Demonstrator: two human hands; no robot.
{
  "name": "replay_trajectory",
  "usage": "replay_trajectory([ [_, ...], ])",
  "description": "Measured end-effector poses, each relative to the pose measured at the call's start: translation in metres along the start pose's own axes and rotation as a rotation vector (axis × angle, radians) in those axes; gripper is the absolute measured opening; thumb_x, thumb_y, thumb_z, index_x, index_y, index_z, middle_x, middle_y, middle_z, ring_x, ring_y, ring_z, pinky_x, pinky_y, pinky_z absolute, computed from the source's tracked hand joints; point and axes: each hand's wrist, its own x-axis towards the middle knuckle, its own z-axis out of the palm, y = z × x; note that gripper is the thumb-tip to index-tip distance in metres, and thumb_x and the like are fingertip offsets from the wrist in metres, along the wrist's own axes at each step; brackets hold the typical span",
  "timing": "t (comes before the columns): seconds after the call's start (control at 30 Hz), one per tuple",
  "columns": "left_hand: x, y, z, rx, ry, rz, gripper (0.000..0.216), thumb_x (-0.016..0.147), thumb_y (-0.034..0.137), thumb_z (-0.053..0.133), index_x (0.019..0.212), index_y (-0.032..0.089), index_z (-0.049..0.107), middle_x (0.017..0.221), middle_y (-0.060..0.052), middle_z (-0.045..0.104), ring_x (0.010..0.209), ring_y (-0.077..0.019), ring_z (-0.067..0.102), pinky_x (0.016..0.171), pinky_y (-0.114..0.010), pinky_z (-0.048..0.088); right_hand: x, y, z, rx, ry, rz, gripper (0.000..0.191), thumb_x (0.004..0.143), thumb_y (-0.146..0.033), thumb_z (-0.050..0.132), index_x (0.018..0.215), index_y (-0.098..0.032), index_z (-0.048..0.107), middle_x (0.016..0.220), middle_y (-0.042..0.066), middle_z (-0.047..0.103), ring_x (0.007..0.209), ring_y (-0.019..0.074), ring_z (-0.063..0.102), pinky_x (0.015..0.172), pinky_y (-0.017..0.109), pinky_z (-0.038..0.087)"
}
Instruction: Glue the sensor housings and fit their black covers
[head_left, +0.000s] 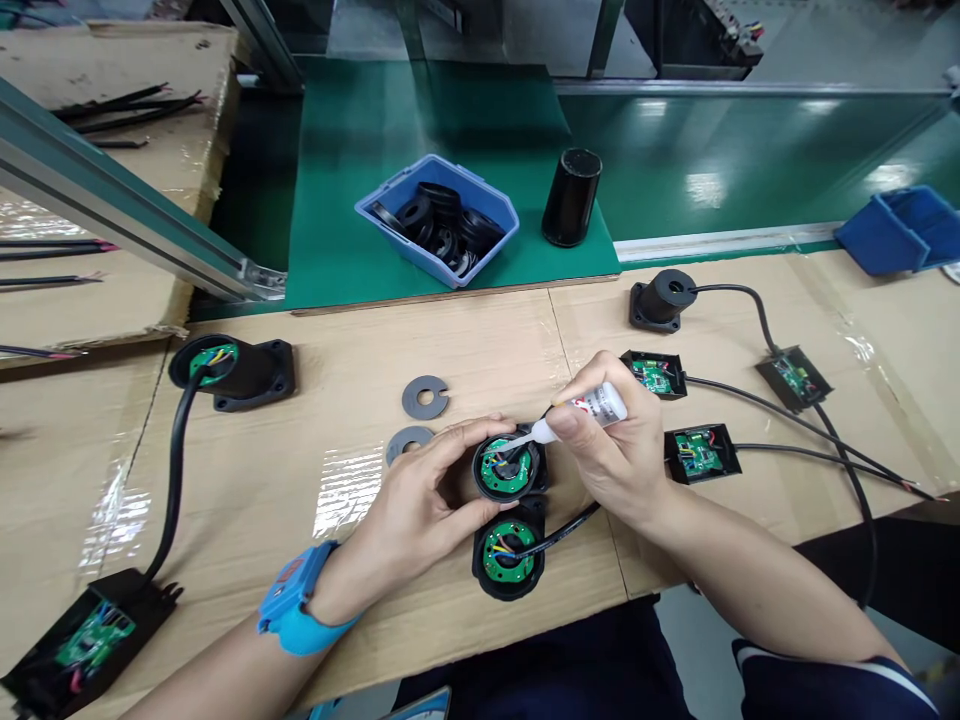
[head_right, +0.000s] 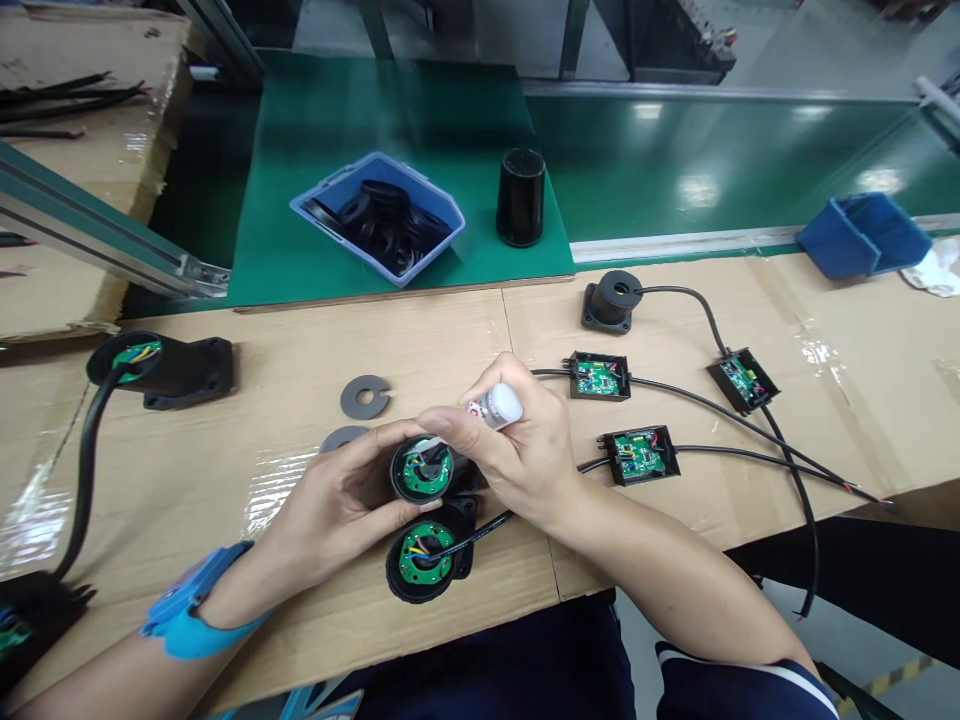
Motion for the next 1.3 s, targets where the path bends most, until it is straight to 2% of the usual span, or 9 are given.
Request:
replay_trajectory([
  [0.27, 0.001, 0.0, 0.0, 0.02, 0.016, 0.004, 0.056, 0.09, 0.031, 0.076, 0.141, 0.035, 0.054, 0.137, -0.002, 0.066, 0.124, -0.0233, 0.066, 0.104, -0.033, 0.057, -0.001, 0.0, -0.001, 0.037, -0.052, 0.048, 0.031, 0.093, -0.04, 0.073, 0.076, -0.021, 0.055, 0.062, -0.008, 0.05, 0.053, 0.0056, 0.044, 0.051, 0.02, 0.036],
  [0.4, 0.002, 0.001, 0.0, 0.024, 0.008, -0.01, 0.056, 0.09, 0.03, 0.075, 0.141, 0.037, 0.054, 0.138, 0.0, 0.066, 0.124, -0.021, 0.066, 0.099, -0.029, 0.059, -0.001, 0.002, 0.001, 0.04, -0.032, 0.06, 0.034, 0.092, -0.044, 0.073, 0.076, -0.021, 0.053, 0.062, -0.008, 0.049, 0.053, 0.0064, 0.044, 0.051, 0.021, 0.036],
  [0.6, 0.001, -0.001, 0.001, 0.045, -0.004, 0.012, 0.056, 0.091, 0.029, 0.075, 0.142, 0.036, 0.053, 0.138, 0.0, 0.066, 0.126, -0.0217, 0.064, 0.109, -0.034, 0.053, 0.0, 0.0, 0.001, 0.023, -0.008, 0.064, 0.037, 0.092, -0.046, 0.072, 0.074, -0.022, 0.052, 0.059, -0.009, 0.049, 0.052, 0.0068, 0.043, 0.05, 0.021, 0.036],
  [0.77, -0.001, -0.003, 0.0, 0.086, 0.016, 0.044, 0.057, 0.091, 0.031, 0.075, 0.143, 0.036, 0.052, 0.139, 0.001, 0.066, 0.127, -0.021, 0.064, 0.112, -0.034, 0.051, -0.001, -0.001, 0.002, 0.021, -0.015, 0.059, 0.039, 0.091, -0.049, 0.072, 0.073, -0.022, 0.052, 0.061, -0.008, 0.048, 0.052, 0.0069, 0.045, 0.05, 0.021, 0.036],
  [0.9, 0.0, 0.0, -0.001, 0.135, -0.001, 0.038, 0.055, 0.091, 0.032, 0.075, 0.142, 0.033, 0.053, 0.138, 0.0, 0.066, 0.126, -0.0197, 0.065, 0.11, -0.032, 0.052, 0.0, 0.0, 0.001, -0.013, 0.03, 0.086, 0.042, 0.091, -0.054, 0.071, 0.072, -0.023, 0.051, 0.059, -0.007, 0.05, 0.052, 0.0081, 0.044, 0.05, 0.023, 0.038],
  [1.03, 0.005, 0.002, 0.0, 0.236, 0.011, 0.061, 0.052, 0.094, 0.035, 0.071, 0.142, 0.028, 0.052, 0.14, -0.003, 0.066, 0.128, -0.0218, 0.064, 0.111, -0.036, 0.052, 0.004, 0.006, -0.005, 0.032, 0.121, 0.161, 0.043, 0.091, -0.057, 0.07, 0.072, -0.022, 0.053, 0.062, -0.005, 0.056, 0.052, 0.0087, 0.048, 0.05, 0.024, 0.039],
  [1.17, 0.007, 0.007, -0.017, 0.416, 0.108, 0.112, 0.063, 0.096, 0.048, 0.067, 0.148, 0.023, 0.044, 0.147, -0.01, 0.059, 0.137, -0.0275, 0.056, 0.114, -0.045, 0.05, 0.016, 0.013, -0.021, 0.212, 0.318, 0.259, 0.042, 0.086, -0.064, 0.072, 0.082, -0.023, 0.061, 0.063, -0.006, 0.056, 0.05, 0.0073, 0.046, 0.045, 0.021, 0.036],
  [1.23, 0.002, 0.012, -0.036, 0.472, 0.222, 0.131, 0.053, 0.096, 0.051, 0.065, 0.138, 0.022, 0.053, 0.139, -0.01, 0.062, 0.133, -0.0281, 0.058, 0.111, -0.045, 0.051, 0.027, 0.016, -0.03, 0.232, 0.354, 0.285, 0.039, 0.082, -0.06, 0.076, 0.093, -0.024, 0.067, 0.071, -0.004, 0.062, 0.058, 0.0084, 0.055, 0.053, 0.022, 0.045],
  [1.3, -0.005, 0.018, -0.057, 0.527, 0.312, 0.11, 0.037, 0.098, 0.053, 0.062, 0.118, 0.022, 0.062, 0.12, -0.008, 0.068, 0.117, -0.0263, 0.065, 0.099, -0.04, 0.056, 0.043, 0.021, -0.034, 0.192, 0.331, 0.3, 0.037, 0.079, -0.053, 0.079, 0.1, -0.024, 0.069, 0.085, -0.001, 0.069, 0.074, 0.0112, 0.064, 0.069, 0.025, 0.053],
])
